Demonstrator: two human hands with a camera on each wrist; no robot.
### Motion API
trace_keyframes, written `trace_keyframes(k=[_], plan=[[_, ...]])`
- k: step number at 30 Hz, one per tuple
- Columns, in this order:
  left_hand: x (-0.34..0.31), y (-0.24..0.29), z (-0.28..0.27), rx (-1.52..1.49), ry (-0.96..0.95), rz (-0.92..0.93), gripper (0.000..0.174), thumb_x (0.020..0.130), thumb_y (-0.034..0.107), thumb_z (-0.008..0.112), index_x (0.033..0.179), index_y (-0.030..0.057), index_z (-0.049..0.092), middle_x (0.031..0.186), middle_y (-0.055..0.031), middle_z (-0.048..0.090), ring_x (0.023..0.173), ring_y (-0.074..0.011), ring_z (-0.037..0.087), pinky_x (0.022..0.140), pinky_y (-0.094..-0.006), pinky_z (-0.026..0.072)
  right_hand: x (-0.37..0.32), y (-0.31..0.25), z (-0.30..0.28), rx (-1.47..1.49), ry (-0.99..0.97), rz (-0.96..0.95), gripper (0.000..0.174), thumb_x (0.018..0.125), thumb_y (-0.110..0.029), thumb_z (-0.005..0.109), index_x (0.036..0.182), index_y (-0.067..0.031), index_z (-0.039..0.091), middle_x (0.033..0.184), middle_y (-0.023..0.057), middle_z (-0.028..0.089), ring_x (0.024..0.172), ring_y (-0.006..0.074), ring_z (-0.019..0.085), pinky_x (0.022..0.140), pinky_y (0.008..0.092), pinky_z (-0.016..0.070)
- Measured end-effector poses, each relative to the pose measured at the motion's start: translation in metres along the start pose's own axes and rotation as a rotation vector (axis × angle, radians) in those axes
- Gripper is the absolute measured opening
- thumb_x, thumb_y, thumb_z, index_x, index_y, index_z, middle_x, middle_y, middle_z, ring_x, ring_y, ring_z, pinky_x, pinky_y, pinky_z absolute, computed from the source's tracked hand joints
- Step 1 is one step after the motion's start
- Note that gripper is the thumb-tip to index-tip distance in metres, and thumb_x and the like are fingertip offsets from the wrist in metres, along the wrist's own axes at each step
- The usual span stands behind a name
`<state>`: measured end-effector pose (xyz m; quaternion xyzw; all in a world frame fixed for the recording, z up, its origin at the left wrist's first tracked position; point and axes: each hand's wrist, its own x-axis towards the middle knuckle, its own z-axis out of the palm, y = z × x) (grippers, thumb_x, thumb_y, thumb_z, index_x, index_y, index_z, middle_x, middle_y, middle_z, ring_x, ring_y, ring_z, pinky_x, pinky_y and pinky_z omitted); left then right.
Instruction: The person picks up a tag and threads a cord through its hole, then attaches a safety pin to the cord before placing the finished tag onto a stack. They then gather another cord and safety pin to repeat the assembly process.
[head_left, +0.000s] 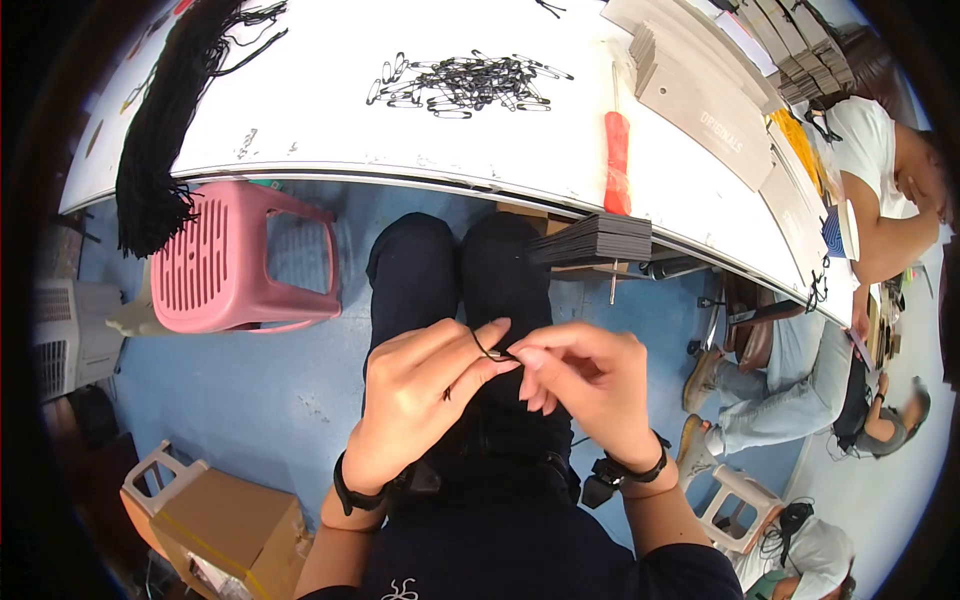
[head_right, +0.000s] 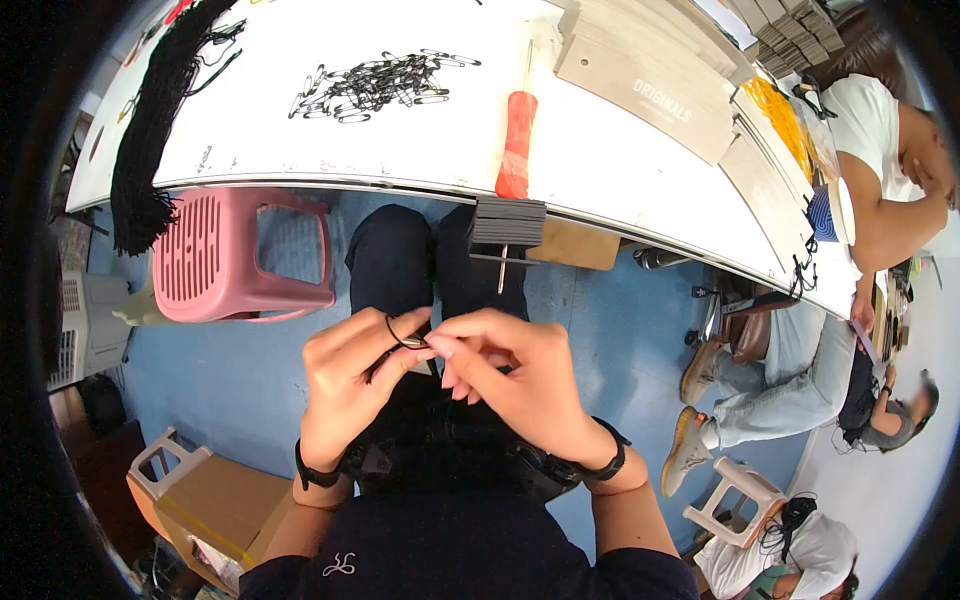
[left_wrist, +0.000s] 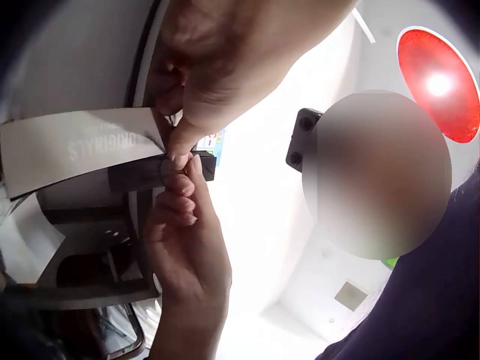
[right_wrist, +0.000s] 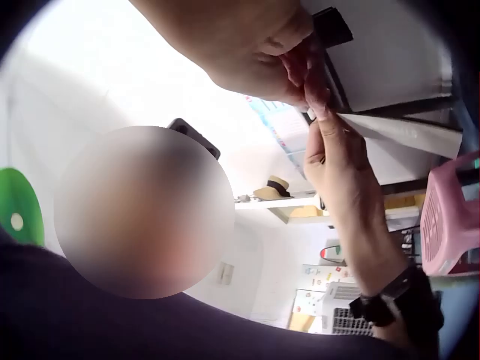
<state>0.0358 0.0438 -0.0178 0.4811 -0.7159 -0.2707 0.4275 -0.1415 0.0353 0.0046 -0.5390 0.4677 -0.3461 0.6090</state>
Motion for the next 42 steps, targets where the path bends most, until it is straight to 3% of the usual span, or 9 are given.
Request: trace_keyframes(k=[3, 7, 11, 13, 15, 18, 24, 31, 42], plan=[[-0.001, -0.002, 0.000, -0.014, 0.013, -0.036, 0.027, 0.071, 0.004, 0.072, 0.097, -0.0006, 0.067, 0.063, -0.0069, 0.054, 0.051, -0.0188, 0.052, 0.049, -0.0286, 0.0421, 0.007, -0.002, -0.013, 0.267, -0.211, 0.243, 0.019, 0.094, -0.010, 0.051, 0.106, 0.0030, 0.059, 0.069, 0.0096, 0.064, 0.059, 0.0119, 0.063, 0.051, 0.0222, 0.0517], [-0.003, -0.004, 0.001, -0.012, 0.027, -0.086, 0.029, 0.068, 0.001, 0.071, 0.097, -0.0004, 0.069, 0.063, -0.0066, 0.055, 0.052, -0.0143, 0.051, 0.047, -0.0260, 0.0392, 0.010, -0.012, -0.008, 0.230, -0.332, 0.364, 0.024, 0.095, -0.010, 0.048, 0.115, 0.0013, 0.056, 0.070, 0.0116, 0.064, 0.059, 0.0137, 0.064, 0.051, 0.0228, 0.0516], [-0.002, -0.005, 0.003, 0.005, -0.025, -0.016, 0.036, 0.066, 0.001, 0.070, 0.101, -0.0014, 0.064, 0.063, -0.0080, 0.050, 0.053, -0.0206, 0.052, 0.049, -0.0303, 0.0425, 0.016, -0.002, -0.004, 0.084, -0.404, 0.222, 0.023, 0.093, -0.009, 0.051, 0.113, -0.0020, 0.061, 0.062, 0.0069, 0.063, 0.052, 0.0095, 0.061, 0.045, 0.0207, 0.0472], [-0.004, -0.008, 0.005, -0.002, -0.005, -0.035, 0.034, 0.066, 0.000, 0.070, 0.100, -0.0013, 0.066, 0.062, -0.0077, 0.050, 0.052, -0.0178, 0.052, 0.048, -0.0284, 0.0411, 0.015, 0.002, 0.004, 0.043, -0.339, 0.198, 0.020, 0.092, -0.008, 0.053, 0.108, -0.0040, 0.065, 0.058, 0.0041, 0.062, 0.049, 0.0077, 0.060, 0.043, 0.0200, 0.0448], [-0.004, -0.008, 0.004, -0.009, 0.016, -0.057, 0.034, 0.065, 0.000, 0.069, 0.098, -0.0013, 0.067, 0.062, -0.0074, 0.051, 0.052, -0.0150, 0.051, 0.048, -0.0264, 0.0397, 0.014, 0.008, 0.008, -0.204, -0.230, -0.080, 0.018, 0.089, -0.009, 0.057, 0.105, -0.0072, 0.066, 0.058, 0.0043, 0.062, 0.049, 0.0093, 0.061, 0.043, 0.0211, 0.0439], [-0.003, -0.006, 0.000, -0.047, -0.084, -0.066, 0.039, 0.065, 0.003, 0.071, 0.103, -0.0012, 0.063, 0.066, -0.0089, 0.052, 0.057, -0.0229, 0.055, 0.052, -0.0321, 0.0444, 0.018, 0.011, 0.010, -0.342, -0.207, -0.256, 0.012, 0.085, -0.009, 0.060, 0.096, -0.0098, 0.067, 0.056, 0.0050, 0.060, 0.047, 0.0148, 0.060, 0.044, 0.0251, 0.0435], [-0.004, -0.008, 0.002, -0.068, -0.142, -0.073, 0.046, 0.065, 0.005, 0.072, 0.109, -0.0015, 0.060, 0.070, -0.0105, 0.056, 0.062, -0.0262, 0.059, 0.057, -0.0346, 0.0474, 0.026, 0.003, -0.002, -0.535, -0.382, -0.236, 0.004, 0.083, -0.011, 0.061, 0.085, -0.0106, 0.064, 0.054, 0.0048, 0.057, 0.049, 0.0219, 0.059, 0.047, 0.0315, 0.0432], [-0.001, -0.007, -0.001, 0.002, -0.181, -0.013, 0.049, 0.064, 0.006, 0.072, 0.111, -0.0010, 0.059, 0.069, -0.0103, 0.055, 0.063, -0.0266, 0.059, 0.059, -0.0357, 0.0479, 0.026, 0.009, 0.002, -0.474, -0.359, -0.280, 0.003, 0.083, -0.011, 0.061, 0.085, -0.0110, 0.063, 0.053, 0.0033, 0.057, 0.049, 0.0205, 0.058, 0.046, 0.0300, 0.0418], [-0.004, -0.010, -0.002, 0.024, -0.176, 0.022, 0.053, 0.060, 0.005, 0.074, 0.111, 0.0005, 0.060, 0.064, -0.0072, 0.053, 0.057, -0.0230, 0.057, 0.056, -0.0332, 0.0468, 0.028, 0.010, -0.002, -0.297, -0.506, -0.066, 0.003, 0.084, -0.010, 0.060, 0.087, -0.0098, 0.062, 0.051, 0.0017, 0.057, 0.048, 0.0160, 0.060, 0.047, 0.0268, 0.0416]])
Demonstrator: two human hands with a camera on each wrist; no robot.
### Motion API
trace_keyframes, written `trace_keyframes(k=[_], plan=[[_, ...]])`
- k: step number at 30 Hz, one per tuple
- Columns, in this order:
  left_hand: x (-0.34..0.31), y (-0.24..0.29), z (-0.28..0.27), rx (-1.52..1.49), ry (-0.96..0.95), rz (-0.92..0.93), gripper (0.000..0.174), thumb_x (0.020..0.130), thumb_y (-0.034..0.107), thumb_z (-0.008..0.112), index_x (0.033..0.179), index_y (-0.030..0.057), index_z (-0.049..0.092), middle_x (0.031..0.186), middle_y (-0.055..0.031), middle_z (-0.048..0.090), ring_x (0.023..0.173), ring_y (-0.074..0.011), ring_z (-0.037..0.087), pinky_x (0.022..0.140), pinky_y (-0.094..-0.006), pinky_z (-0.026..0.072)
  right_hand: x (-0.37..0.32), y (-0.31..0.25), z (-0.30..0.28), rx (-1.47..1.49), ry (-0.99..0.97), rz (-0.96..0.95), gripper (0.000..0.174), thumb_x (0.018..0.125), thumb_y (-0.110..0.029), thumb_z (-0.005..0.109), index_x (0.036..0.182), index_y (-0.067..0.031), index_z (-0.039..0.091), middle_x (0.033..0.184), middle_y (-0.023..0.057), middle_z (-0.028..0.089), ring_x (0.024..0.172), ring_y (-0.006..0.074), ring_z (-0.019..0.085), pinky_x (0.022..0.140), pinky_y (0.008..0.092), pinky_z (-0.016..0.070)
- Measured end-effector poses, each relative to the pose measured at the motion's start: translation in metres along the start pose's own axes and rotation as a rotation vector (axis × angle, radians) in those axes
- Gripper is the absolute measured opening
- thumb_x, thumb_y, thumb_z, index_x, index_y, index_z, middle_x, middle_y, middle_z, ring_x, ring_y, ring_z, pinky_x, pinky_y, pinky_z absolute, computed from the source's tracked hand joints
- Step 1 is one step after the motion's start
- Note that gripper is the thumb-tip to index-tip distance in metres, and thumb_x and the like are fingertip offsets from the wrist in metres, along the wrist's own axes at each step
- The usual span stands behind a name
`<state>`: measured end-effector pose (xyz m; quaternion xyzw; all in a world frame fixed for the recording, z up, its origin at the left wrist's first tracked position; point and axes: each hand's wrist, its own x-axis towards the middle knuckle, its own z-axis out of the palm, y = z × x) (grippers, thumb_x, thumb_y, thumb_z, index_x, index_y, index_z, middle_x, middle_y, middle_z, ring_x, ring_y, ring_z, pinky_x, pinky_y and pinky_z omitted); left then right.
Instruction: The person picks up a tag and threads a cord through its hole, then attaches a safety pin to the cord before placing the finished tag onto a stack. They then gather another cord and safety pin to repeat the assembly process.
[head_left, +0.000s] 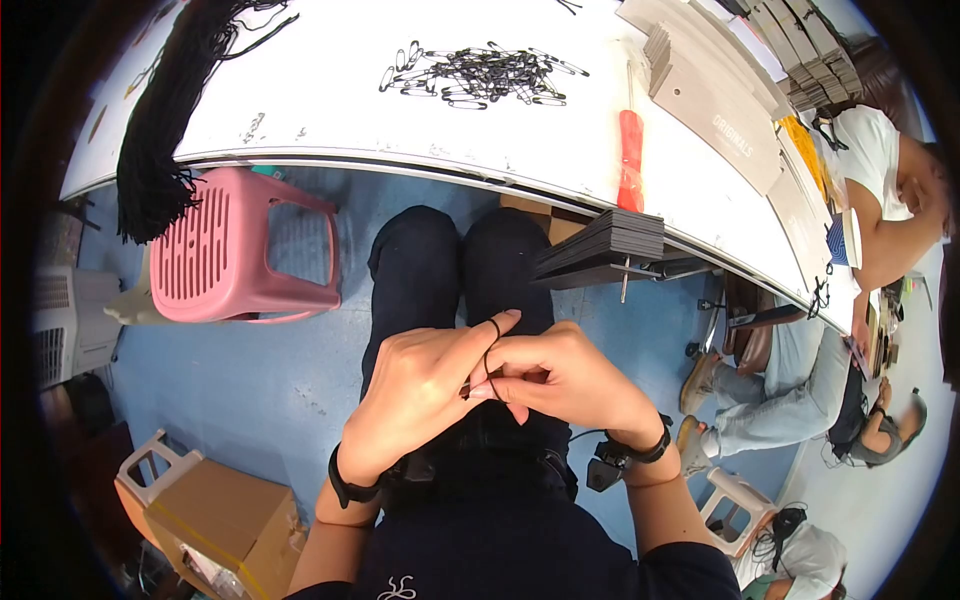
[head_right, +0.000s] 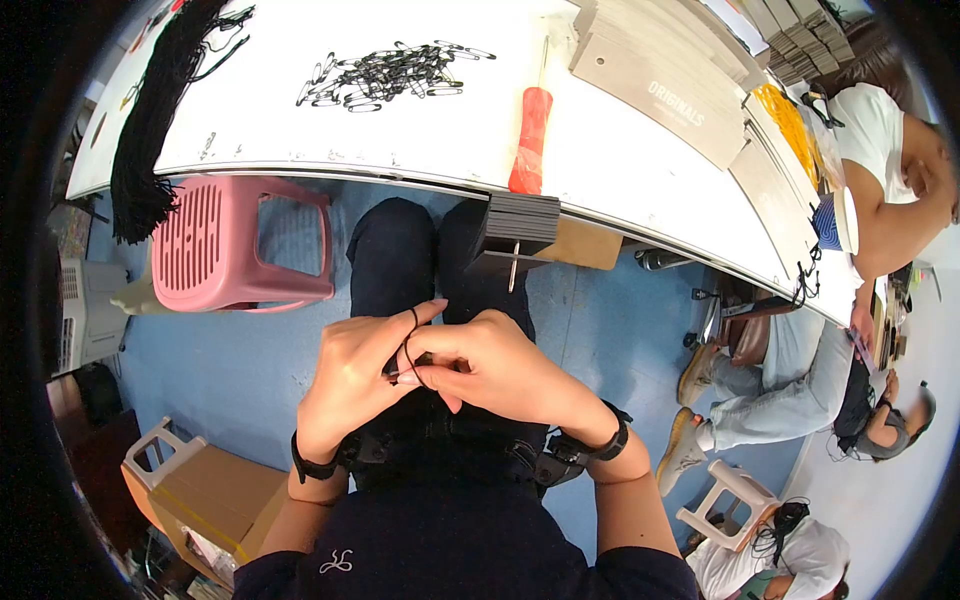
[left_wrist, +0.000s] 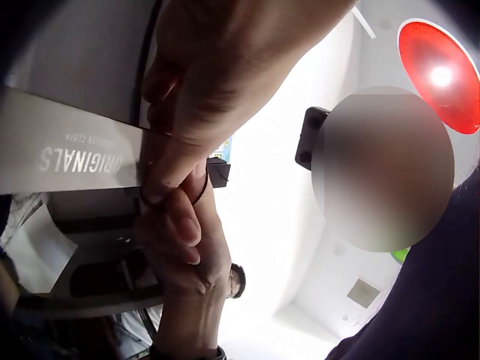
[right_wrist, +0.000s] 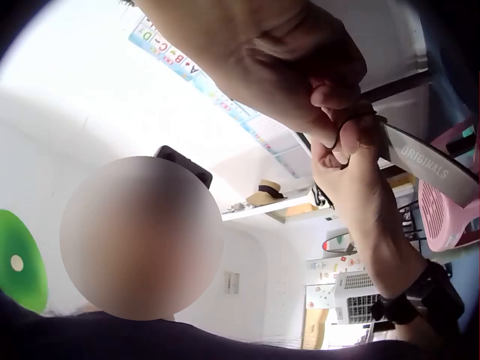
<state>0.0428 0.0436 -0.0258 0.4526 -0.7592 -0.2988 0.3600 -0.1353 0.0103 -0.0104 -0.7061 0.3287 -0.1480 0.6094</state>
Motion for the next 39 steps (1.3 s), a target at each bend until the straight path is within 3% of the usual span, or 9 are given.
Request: trace_keyframes(k=[10, 16, 19, 22, 24, 30, 31, 33, 39], plan=[[-0.002, -0.002, 0.006, -0.071, -0.023, -0.039, 0.063, 0.055, 0.002, 0.073, 0.117, 0.0030, 0.060, 0.059, -0.0046, 0.045, 0.054, -0.0208, 0.052, 0.053, -0.0327, 0.0427, 0.002, 0.006, -0.003, -0.113, -0.073, -0.028, 0.013, 0.082, -0.005, 0.057, 0.093, -0.0093, 0.062, 0.050, 0.0027, 0.056, 0.048, 0.0183, 0.059, 0.048, 0.0285, 0.0423], [-0.003, -0.011, 0.007, -0.060, 0.048, -0.001, 0.052, 0.058, 0.004, 0.075, 0.108, 0.0026, 0.062, 0.060, -0.0049, 0.049, 0.054, -0.0216, 0.055, 0.052, -0.0312, 0.0444, -0.002, 0.001, 0.003, 0.140, 0.035, 0.155, 0.010, 0.086, -0.005, 0.056, 0.094, -0.0073, 0.061, 0.049, 0.0019, 0.055, 0.044, 0.0108, 0.054, 0.044, 0.0258, 0.0400], [-0.008, -0.023, 0.011, -0.133, 0.077, 0.051, 0.042, 0.062, 0.008, 0.078, 0.100, 0.0042, 0.061, 0.063, -0.0048, 0.054, 0.052, -0.0203, 0.055, 0.051, -0.0297, 0.0449, -0.010, 0.001, 0.002, 0.205, 0.129, 0.122, 0.008, 0.086, -0.001, 0.058, 0.093, -0.0041, 0.060, 0.069, 0.0042, 0.061, 0.048, 0.0067, 0.053, 0.044, 0.0213, 0.0403], [-0.013, -0.021, 0.008, -0.179, 0.108, 0.024, 0.039, 0.064, 0.013, 0.082, 0.095, 0.0061, 0.058, 0.066, -0.0043, 0.059, 0.048, -0.0164, 0.052, 0.048, -0.0269, 0.0431, -0.016, 0.006, 0.005, 0.076, 0.395, -0.056, 0.010, 0.083, 0.002, 0.062, 0.093, 0.0008, 0.058, 0.103, 0.0088, 0.056, 0.057, 0.0064, 0.055, 0.044, 0.0194, 0.0426], [-0.018, -0.019, 0.011, -0.213, 0.178, -0.069, 0.042, 0.062, 0.015, 0.085, 0.090, 0.0071, 0.055, 0.067, -0.0035, 0.062, 0.046, -0.0096, 0.047, 0.045, -0.0225, 0.0386, -0.019, 0.001, 0.009, 0.120, 0.464, -0.061, 0.009, 0.085, 0.002, 0.060, 0.094, 0.0006, 0.057, 0.102, 0.0089, 0.058, 0.057, 0.0062, 0.055, 0.044, 0.0192, 0.0424], [-0.019, -0.013, 0.006, -0.326, 0.064, -0.266, 0.041, 0.062, 0.013, 0.083, 0.093, 0.0072, 0.057, 0.065, -0.0021, 0.062, 0.045, -0.0120, 0.046, 0.048, -0.0240, 0.0405, -0.031, -0.004, 0.008, 0.326, 0.626, -0.133, 0.012, 0.098, -0.012, 0.043, 0.099, -0.0009, 0.039, 0.090, 0.0187, 0.062, 0.059, 0.0111, 0.058, 0.045, 0.0190, 0.0443], [-0.019, -0.016, 0.007, -0.326, 0.064, -0.265, 0.041, 0.062, 0.013, 0.083, 0.093, 0.0072, 0.057, 0.065, -0.0021, 0.062, 0.045, -0.0120, 0.046, 0.048, -0.0240, 0.0405, -0.032, -0.004, 0.008, 0.326, 0.626, -0.133, 0.012, 0.098, -0.012, 0.043, 0.099, -0.0009, 0.039, 0.090, 0.0187, 0.062, 0.059, 0.0111, 0.058, 0.045, 0.0190, 0.0443], [-0.018, -0.025, 0.010, -0.222, 0.043, -0.006, 0.039, 0.063, 0.014, 0.081, 0.095, 0.0079, 0.060, 0.070, -0.0031, 0.062, 0.053, -0.0158, 0.049, 0.055, -0.0271, 0.0426, -0.032, -0.004, 0.008, 0.425, 0.639, -0.194, 0.012, 0.098, -0.013, 0.042, 0.100, -0.0017, 0.038, 0.087, 0.0174, 0.062, 0.059, 0.0128, 0.059, 0.045, 0.0198, 0.0453], [-0.014, -0.012, 0.009, -0.032, 0.032, 0.004, 0.036, 0.070, 0.013, 0.075, 0.103, 0.0069, 0.061, 0.082, -0.0062, 0.059, 0.074, -0.0228, 0.054, 0.064, -0.0315, 0.0430, -0.030, -0.001, 0.009, 0.539, 0.670, -0.248, 0.011, 0.098, -0.012, 0.042, 0.101, -0.0029, 0.036, 0.076, 0.0129, 0.057, 0.054, 0.0122, 0.055, 0.045, 0.0212, 0.0441]])
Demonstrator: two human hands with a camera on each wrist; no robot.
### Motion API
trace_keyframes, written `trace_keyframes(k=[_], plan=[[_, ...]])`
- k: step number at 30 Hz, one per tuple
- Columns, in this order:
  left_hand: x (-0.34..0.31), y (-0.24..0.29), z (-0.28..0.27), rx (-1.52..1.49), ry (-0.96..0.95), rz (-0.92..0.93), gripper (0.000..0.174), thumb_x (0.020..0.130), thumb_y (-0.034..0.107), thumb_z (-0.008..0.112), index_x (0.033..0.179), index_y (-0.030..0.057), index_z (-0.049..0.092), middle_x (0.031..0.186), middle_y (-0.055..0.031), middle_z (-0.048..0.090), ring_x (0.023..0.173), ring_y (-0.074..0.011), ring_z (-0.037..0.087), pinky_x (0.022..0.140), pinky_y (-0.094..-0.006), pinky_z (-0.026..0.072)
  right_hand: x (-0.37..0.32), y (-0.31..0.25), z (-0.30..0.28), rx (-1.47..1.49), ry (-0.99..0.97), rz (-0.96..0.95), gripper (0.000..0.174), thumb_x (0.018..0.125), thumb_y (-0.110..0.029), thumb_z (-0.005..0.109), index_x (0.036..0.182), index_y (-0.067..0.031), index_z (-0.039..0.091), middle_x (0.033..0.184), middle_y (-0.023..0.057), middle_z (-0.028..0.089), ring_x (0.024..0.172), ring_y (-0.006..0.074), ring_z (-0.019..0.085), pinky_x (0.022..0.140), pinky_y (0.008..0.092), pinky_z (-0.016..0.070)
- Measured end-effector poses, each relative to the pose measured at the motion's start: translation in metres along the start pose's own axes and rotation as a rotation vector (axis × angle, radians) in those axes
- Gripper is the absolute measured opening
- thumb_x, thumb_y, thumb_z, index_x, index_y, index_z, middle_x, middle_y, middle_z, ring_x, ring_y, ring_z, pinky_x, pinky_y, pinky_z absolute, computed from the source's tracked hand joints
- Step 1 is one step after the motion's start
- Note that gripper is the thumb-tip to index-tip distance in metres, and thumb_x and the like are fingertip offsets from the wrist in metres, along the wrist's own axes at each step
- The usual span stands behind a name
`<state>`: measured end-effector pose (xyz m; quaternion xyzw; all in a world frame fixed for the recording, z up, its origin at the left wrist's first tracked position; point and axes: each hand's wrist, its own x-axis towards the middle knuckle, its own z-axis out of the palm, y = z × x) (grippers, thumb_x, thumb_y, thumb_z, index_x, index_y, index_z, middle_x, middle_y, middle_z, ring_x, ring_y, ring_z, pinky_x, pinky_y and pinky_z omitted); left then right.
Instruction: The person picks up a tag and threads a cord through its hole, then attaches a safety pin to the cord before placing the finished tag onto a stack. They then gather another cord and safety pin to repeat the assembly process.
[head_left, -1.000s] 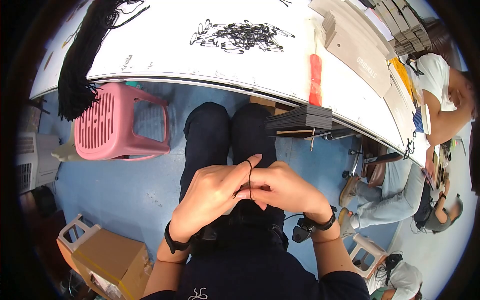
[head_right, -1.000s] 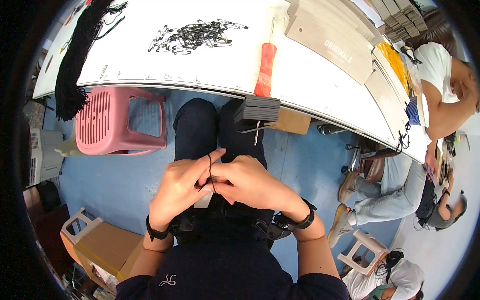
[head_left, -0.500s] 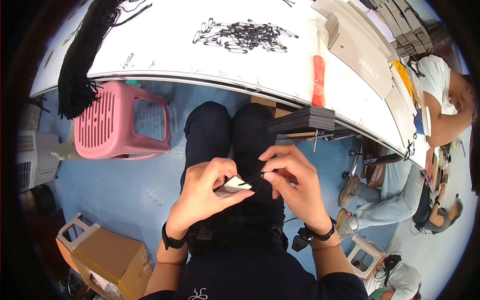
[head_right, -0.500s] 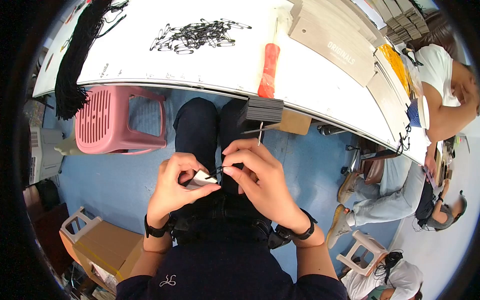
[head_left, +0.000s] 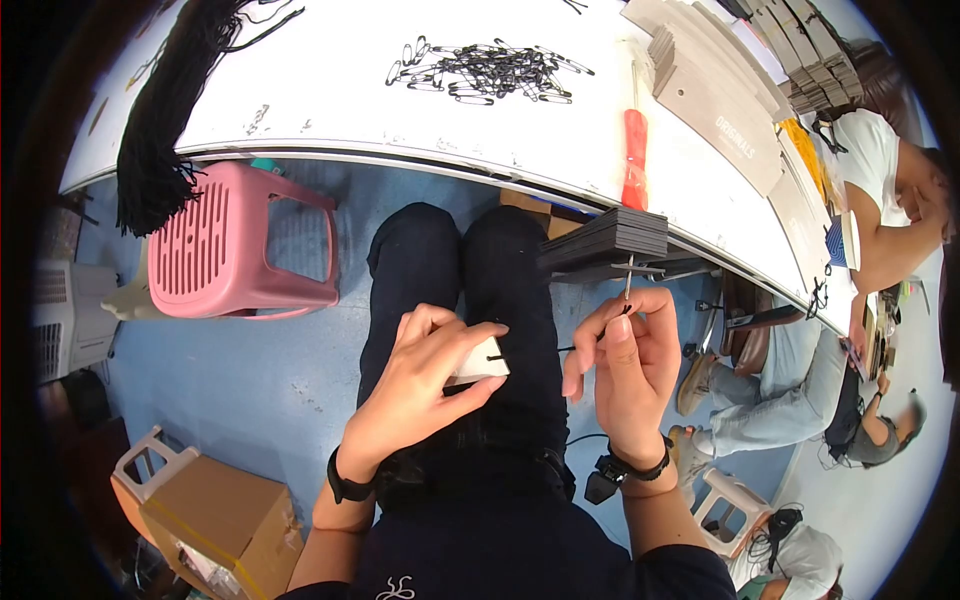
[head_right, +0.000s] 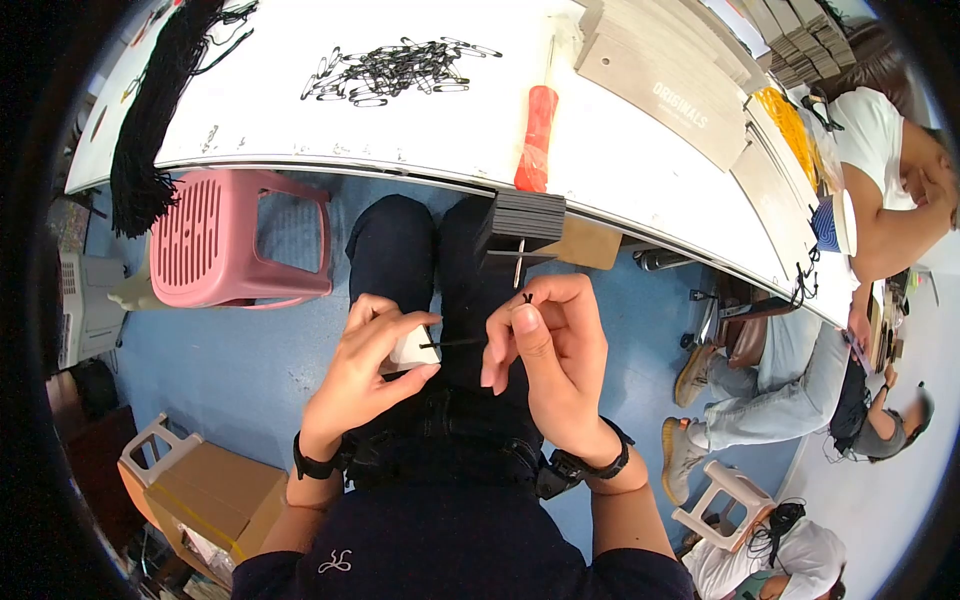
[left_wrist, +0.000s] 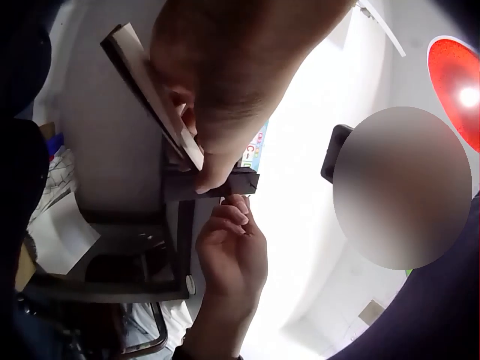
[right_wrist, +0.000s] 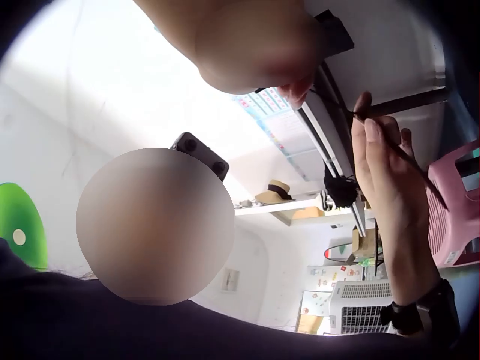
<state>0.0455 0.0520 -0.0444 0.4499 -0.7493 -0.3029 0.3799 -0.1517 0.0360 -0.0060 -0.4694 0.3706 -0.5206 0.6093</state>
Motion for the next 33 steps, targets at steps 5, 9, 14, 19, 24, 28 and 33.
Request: trace_keyframes(k=[5, 9, 14, 19, 24, 28, 33], plan=[[-0.011, -0.005, 0.003, -0.115, -0.112, -0.054, 0.036, 0.075, 0.013, 0.071, 0.107, 0.0045, 0.057, 0.080, -0.0086, 0.058, 0.069, -0.0282, 0.058, 0.062, -0.0352, 0.0472, -0.008, 0.001, -0.016, -0.142, 0.023, -0.039, 0.009, 0.097, -0.010, 0.043, 0.099, -0.0032, 0.038, 0.066, 0.0094, 0.054, 0.050, 0.0099, 0.049, 0.044, 0.0211, 0.0384], [-0.012, -0.004, -0.003, -0.132, -0.276, -0.021, 0.036, 0.075, 0.013, 0.071, 0.106, 0.0038, 0.055, 0.079, -0.0102, 0.058, 0.066, -0.0292, 0.061, 0.057, -0.0349, 0.0493, -0.015, -0.005, -0.030, -0.203, 0.050, 0.069, 0.005, 0.096, -0.006, 0.045, 0.096, -0.0025, 0.041, 0.061, 0.0066, 0.052, 0.049, 0.0077, 0.045, 0.043, 0.0205, 0.0357], [-0.004, 0.008, -0.008, 0.048, -0.233, 0.084, 0.055, 0.076, 0.018, 0.072, 0.124, 0.0016, 0.051, 0.073, -0.0079, 0.051, 0.058, -0.0240, 0.057, 0.053, -0.0334, 0.0478, -0.013, -0.013, -0.016, -0.351, 0.069, 0.083, 0.006, 0.094, -0.007, 0.050, 0.096, -0.0020, 0.048, 0.058, 0.0045, 0.050, 0.046, 0.0089, 0.044, 0.043, 0.0223, 0.0335], [0.011, 0.035, -0.007, 0.215, -0.244, 0.290, 0.070, 0.070, 0.024, 0.077, 0.125, -0.0065, 0.047, 0.072, -0.0065, 0.052, 0.059, -0.0198, 0.054, 0.052, -0.0322, 0.0457, -0.015, -0.024, -0.004, -0.678, -0.364, 0.087, 0.011, 0.083, -0.011, 0.066, 0.085, -0.0019, 0.059, 0.053, 0.0052, 0.046, 0.042, 0.0139, 0.045, 0.042, 0.0277, 0.0312], [0.020, 0.033, -0.020, 0.126, 0.036, 0.375, 0.089, 0.066, 0.053, 0.073, 0.131, 0.0021, 0.039, 0.107, -0.0112, 0.058, 0.084, -0.0256, 0.058, 0.078, -0.0403, 0.0408, -0.053, -0.069, -0.039, -0.890, 0.201, -0.114, 0.021, 0.072, -0.020, 0.073, 0.069, -0.0030, 0.061, 0.069, 0.0069, 0.057, 0.061, 0.0153, 0.053, 0.054, 0.0245, 0.0388], [-0.008, -0.001, -0.037, 0.202, 0.447, 0.260, 0.077, 0.083, 0.061, 0.052, 0.129, 0.0000, 0.042, 0.103, -0.0149, 0.059, 0.086, -0.0287, 0.057, 0.078, -0.0422, 0.0411, -0.036, -0.100, -0.093, -0.594, 0.863, -0.762, 0.019, 0.089, -0.019, 0.054, 0.088, -0.0007, 0.049, 0.073, 0.0030, 0.051, 0.064, 0.0088, 0.046, 0.055, 0.0214, 0.0355], [-0.005, 0.004, -0.035, 0.157, 0.348, 0.151, 0.061, 0.091, 0.051, 0.044, 0.119, -0.0028, 0.052, 0.096, -0.0155, 0.059, 0.086, -0.0296, 0.055, 0.078, -0.0419, 0.0416, 0.005, -0.094, -0.155, -1.193, 0.914, -0.439, 0.021, 0.084, -0.019, 0.066, 0.080, -0.0023, 0.054, 0.085, 0.0027, 0.054, 0.075, 0.0134, 0.048, 0.067, 0.0247, 0.0369]])
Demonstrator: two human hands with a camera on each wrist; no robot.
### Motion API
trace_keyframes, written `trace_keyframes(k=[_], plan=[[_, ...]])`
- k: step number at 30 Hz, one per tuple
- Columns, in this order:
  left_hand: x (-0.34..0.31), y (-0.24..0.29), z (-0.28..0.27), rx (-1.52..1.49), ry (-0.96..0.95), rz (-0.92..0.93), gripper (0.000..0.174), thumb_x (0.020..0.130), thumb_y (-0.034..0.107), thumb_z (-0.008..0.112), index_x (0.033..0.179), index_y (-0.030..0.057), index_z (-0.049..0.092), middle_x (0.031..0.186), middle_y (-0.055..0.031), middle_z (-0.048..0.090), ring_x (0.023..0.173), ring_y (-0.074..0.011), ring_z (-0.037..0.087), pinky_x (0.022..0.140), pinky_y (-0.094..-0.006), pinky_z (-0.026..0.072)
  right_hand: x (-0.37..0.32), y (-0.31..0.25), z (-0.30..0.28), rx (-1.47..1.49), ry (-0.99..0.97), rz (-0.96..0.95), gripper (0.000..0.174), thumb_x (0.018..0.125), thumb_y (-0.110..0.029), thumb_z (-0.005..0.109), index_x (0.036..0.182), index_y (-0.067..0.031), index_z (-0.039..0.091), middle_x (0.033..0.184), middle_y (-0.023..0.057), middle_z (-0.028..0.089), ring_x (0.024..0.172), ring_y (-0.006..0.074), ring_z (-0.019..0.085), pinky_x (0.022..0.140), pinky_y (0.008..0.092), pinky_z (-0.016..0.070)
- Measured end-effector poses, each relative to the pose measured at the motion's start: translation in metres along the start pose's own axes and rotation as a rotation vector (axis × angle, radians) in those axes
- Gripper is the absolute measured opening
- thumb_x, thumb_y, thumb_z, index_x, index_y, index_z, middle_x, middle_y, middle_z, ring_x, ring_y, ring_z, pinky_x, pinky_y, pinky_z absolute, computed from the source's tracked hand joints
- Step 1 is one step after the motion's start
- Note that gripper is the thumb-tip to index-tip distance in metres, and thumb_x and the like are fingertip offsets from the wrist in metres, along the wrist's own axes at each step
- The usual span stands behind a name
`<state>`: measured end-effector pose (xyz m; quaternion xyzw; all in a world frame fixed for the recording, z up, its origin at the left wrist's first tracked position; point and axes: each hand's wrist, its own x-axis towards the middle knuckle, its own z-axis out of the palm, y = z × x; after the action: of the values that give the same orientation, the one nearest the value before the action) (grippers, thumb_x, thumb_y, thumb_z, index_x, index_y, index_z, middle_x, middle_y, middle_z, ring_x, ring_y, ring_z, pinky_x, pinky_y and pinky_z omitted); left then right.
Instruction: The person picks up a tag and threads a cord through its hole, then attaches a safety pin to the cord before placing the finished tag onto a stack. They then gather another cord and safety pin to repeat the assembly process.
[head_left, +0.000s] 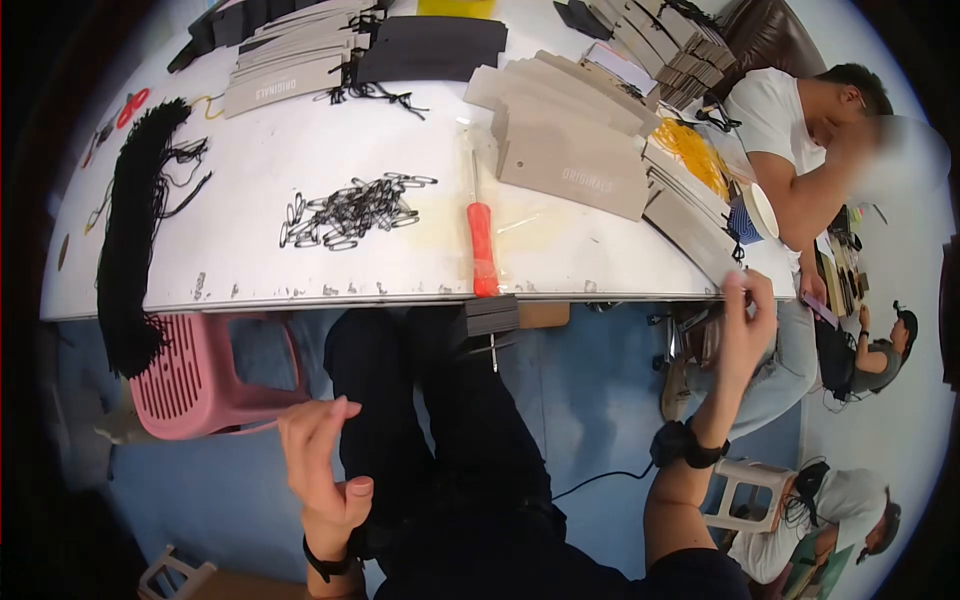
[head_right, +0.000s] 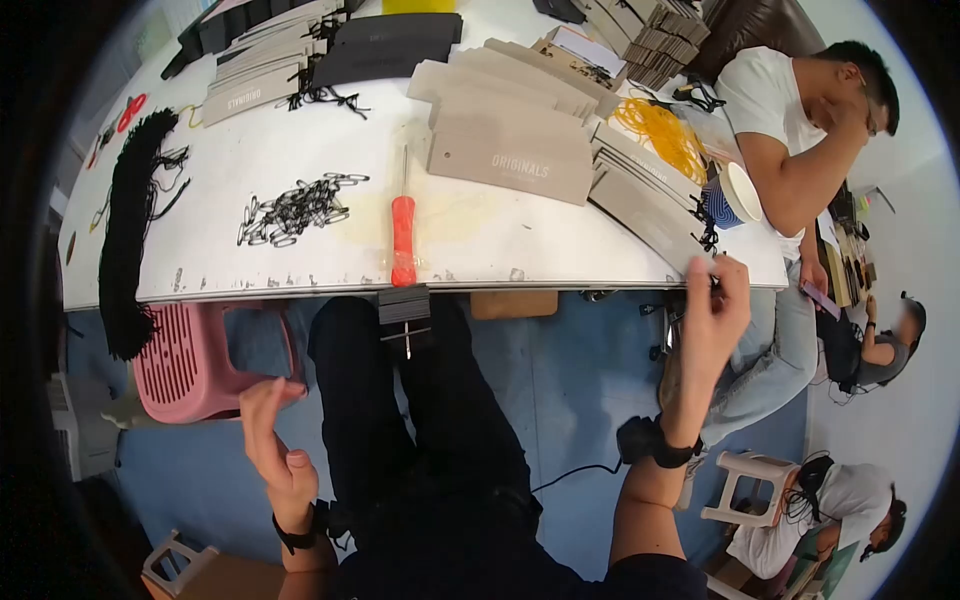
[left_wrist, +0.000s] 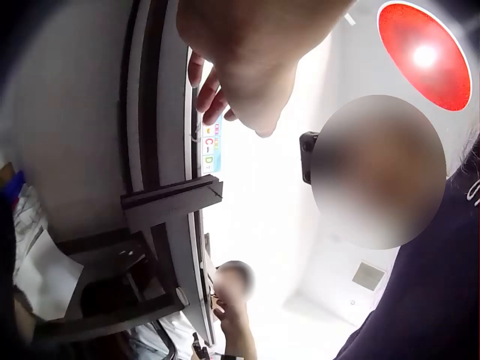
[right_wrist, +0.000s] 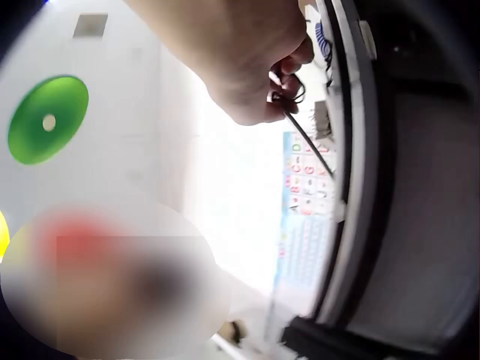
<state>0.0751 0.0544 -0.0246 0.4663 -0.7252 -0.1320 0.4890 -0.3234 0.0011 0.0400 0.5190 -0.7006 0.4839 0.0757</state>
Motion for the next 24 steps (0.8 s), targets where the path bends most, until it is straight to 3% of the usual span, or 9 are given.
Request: trace_keyframes(k=[1, 2, 4, 7, 11, 15, 24], plan=[[0.000, 0.001, 0.001, 0.002, -0.039, -0.019, 0.057, 0.092, 0.048, 0.044, 0.115, -0.0037, 0.055, 0.095, -0.0155, 0.058, 0.086, -0.0299, 0.054, 0.078, -0.0417, 0.0418, 0.000, -0.001, 0.007, -0.225, 0.042, -0.152, 0.024, 0.082, -0.020, 0.069, 0.084, -0.0017, 0.054, 0.091, 0.0065, 0.054, 0.082, 0.0185, 0.051, 0.071, 0.0277, 0.0397], [0.001, 0.001, 0.001, 0.004, -0.037, -0.008, 0.057, 0.092, 0.048, 0.044, 0.115, -0.0037, 0.055, 0.095, -0.0155, 0.058, 0.086, -0.0299, 0.054, 0.078, -0.0417, 0.0418, -0.001, -0.006, 0.009, -0.220, 0.053, -0.151, 0.024, 0.082, -0.020, 0.069, 0.084, -0.0017, 0.054, 0.091, 0.0065, 0.054, 0.082, 0.0185, 0.051, 0.071, 0.0277, 0.0397], [0.000, 0.002, -0.001, 0.018, -0.028, -0.051, 0.051, 0.092, 0.042, 0.046, 0.113, -0.0034, 0.056, 0.095, -0.0155, 0.058, 0.087, -0.0301, 0.053, 0.078, -0.0408, 0.0419, -0.001, -0.021, 0.009, -0.484, 0.117, -0.164, 0.036, 0.075, -0.022, 0.074, 0.096, -0.0023, 0.053, 0.106, 0.0126, 0.052, 0.100, 0.0291, 0.049, 0.085, 0.0356, 0.0392], [0.004, 0.001, -0.007, 0.058, 0.004, -0.097, 0.045, 0.092, 0.036, 0.047, 0.112, -0.0034, 0.057, 0.095, -0.0157, 0.058, 0.087, -0.0303, 0.053, 0.079, -0.0399, 0.0420, -0.002, -0.022, 0.009, -0.415, 0.092, -0.283, 0.045, 0.072, -0.023, 0.076, 0.105, -0.0046, 0.052, 0.113, 0.0123, 0.051, 0.107, 0.0314, 0.046, 0.092, 0.0399, 0.0353], [0.012, -0.004, -0.017, 0.094, 0.058, -0.153, 0.038, 0.090, 0.028, 0.049, 0.108, -0.0041, 0.058, 0.095, -0.0159, 0.058, 0.088, -0.0307, 0.053, 0.080, -0.0392, 0.0420, 0.009, -0.023, 0.017, -0.315, -0.021, -0.298, 0.039, 0.071, -0.017, 0.075, 0.104, -0.0063, 0.057, 0.111, 0.0100, 0.054, 0.104, 0.0292, 0.048, 0.091, 0.0377, 0.0350], [0.014, -0.007, -0.022, 0.097, 0.086, -0.180, 0.034, 0.089, 0.023, 0.050, 0.107, -0.0037, 0.059, 0.095, -0.0155, 0.059, 0.088, -0.0302, 0.053, 0.081, -0.0387, 0.0418, 0.024, -0.030, 0.027, -0.225, -0.087, -0.309, 0.028, 0.072, -0.013, 0.073, 0.097, -0.0063, 0.061, 0.108, 0.0080, 0.057, 0.099, 0.0262, 0.051, 0.083, 0.0354, 0.0413], [0.014, -0.012, -0.021, 0.087, 0.055, -0.195, 0.028, 0.087, 0.018, 0.053, 0.104, -0.0026, 0.061, 0.094, -0.0137, 0.060, 0.087, -0.0292, 0.053, 0.081, -0.0371, 0.0417, 0.040, -0.024, 0.042, -0.280, -0.082, -0.323, 0.032, 0.073, -0.015, 0.073, 0.101, -0.0064, 0.061, 0.111, 0.0092, 0.056, 0.104, 0.0277, 0.051, 0.088, 0.0346, 0.0404]])
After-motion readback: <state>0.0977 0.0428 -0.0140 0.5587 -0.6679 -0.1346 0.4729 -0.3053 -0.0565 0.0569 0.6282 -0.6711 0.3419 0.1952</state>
